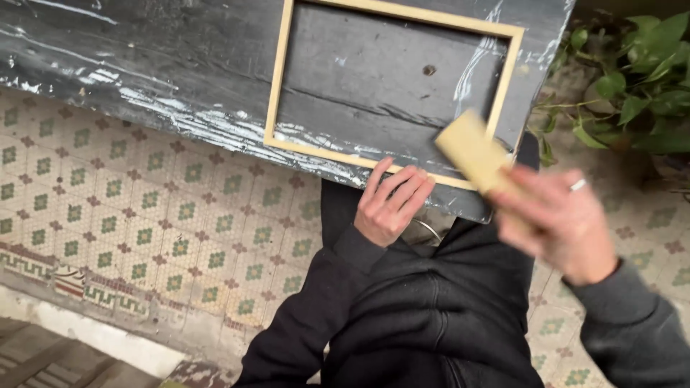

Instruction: Sanding the joints and edges of a wooden picture frame with a sanding block at a workbench.

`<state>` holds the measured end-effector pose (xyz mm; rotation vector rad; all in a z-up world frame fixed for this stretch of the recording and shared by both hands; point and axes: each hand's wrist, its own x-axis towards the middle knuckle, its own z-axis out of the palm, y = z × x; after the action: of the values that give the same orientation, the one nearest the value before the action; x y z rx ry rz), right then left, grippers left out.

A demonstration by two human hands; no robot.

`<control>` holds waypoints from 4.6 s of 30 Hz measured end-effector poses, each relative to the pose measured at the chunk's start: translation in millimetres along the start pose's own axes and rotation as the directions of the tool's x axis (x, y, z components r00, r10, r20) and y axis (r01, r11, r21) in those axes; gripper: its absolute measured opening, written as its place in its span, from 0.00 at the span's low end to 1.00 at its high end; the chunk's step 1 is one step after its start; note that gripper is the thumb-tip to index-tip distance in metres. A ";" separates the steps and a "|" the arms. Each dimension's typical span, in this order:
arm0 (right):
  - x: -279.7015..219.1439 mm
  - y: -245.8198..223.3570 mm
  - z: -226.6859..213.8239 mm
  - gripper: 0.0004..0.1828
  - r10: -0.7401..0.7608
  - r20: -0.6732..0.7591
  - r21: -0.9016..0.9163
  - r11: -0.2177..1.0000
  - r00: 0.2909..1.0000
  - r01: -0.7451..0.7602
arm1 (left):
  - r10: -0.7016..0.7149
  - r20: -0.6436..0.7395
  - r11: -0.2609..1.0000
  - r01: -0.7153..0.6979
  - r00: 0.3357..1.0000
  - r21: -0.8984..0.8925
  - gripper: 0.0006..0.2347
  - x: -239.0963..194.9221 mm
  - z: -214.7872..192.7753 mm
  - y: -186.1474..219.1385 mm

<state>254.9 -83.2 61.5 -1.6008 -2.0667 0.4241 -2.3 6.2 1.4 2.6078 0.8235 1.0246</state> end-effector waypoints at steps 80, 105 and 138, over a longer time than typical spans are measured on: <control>-9.5 -24.2 10.0 0.26 0.221 -0.127 -0.054 0.972 0.967 -0.229 | -0.034 0.067 0.999 0.036 0.997 -0.040 0.12 -13.2 -3.9 10.0; -83.9 -16.2 -34.6 0.23 0.640 -0.232 0.731 0.611 0.732 -0.303 | -0.149 0.206 0.986 0.161 0.967 -0.043 0.21 11.8 10.0 64.9; -15.3 -36.8 -5.5 0.25 0.259 -0.198 0.037 0.966 0.945 -0.257 | -0.012 0.196 0.983 -0.024 0.980 0.184 0.23 -25.8 0.4 14.4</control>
<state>231.0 -107.9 82.4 -1.8352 -1.7101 0.3447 -11.4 -20.4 -7.6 2.8105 0.9009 0.7054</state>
